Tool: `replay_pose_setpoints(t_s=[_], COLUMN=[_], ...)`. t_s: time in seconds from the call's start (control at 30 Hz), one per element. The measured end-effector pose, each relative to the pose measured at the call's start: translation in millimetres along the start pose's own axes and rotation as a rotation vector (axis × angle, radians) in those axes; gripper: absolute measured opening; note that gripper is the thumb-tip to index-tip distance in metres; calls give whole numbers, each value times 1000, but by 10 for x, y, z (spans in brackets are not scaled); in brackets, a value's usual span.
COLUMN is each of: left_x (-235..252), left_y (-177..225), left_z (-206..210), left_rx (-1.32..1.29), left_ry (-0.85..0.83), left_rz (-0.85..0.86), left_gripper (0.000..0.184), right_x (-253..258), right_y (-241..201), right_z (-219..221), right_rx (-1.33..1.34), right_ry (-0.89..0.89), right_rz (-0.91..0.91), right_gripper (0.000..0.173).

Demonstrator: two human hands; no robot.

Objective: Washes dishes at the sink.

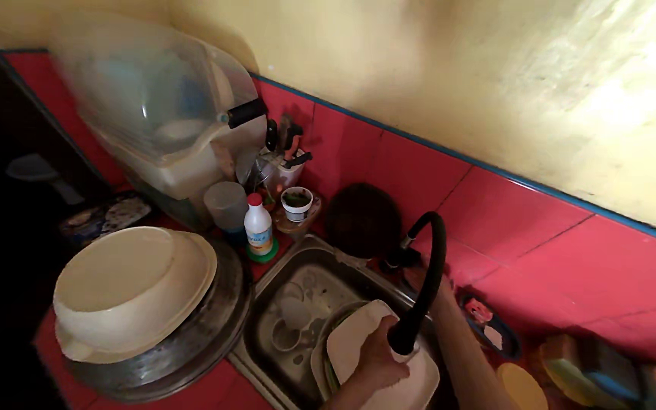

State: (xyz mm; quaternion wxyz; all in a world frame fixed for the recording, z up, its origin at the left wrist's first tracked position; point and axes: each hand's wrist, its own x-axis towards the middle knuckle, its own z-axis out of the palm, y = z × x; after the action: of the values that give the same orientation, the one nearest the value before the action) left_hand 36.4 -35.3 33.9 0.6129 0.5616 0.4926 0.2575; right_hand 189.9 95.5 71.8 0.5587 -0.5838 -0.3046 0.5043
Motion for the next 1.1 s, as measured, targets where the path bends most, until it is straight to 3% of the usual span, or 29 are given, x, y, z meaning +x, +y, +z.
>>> replay_pose_setpoints(t_s=[0.07,0.17,0.27,0.4,0.47,0.77,0.87,1.0,1.1], left_x=[-60,12,-35,-59,-75,-88,-97,-99,-84], left_y=[-29,-231,-247,-270,-279,-322,-297,-277,-239], left_z=[-35,-44,-71,-59,-50,-45,-46,-22,-83], left_rx=[215,-55,-2,-132,-50,-182,-86,-562,-856], left_ry=[3,20,14,-9,12,25,37,13,-41], left_rz=[35,43,74,31,66,9,45,-251,-446], left_gripper=[84,78,76,78,76,78,77,74,61], right_x=[87,-14,187,187,156,87,113,122,-171], right_y=[-80,-254,-21,-1,-15,-38,-2,90,284], right_z=[66,173,41,3,13,48,9,-75,-204], right_rx=[-22,-189,-1,149,180,219,205,97,-81], right_ry=[-31,-9,40,21,28,33,10,12,-61], right_rz=[29,53,47,70,78,58,41,147,136], right_gripper=[41,32,33,34,33,31,30,54,46])
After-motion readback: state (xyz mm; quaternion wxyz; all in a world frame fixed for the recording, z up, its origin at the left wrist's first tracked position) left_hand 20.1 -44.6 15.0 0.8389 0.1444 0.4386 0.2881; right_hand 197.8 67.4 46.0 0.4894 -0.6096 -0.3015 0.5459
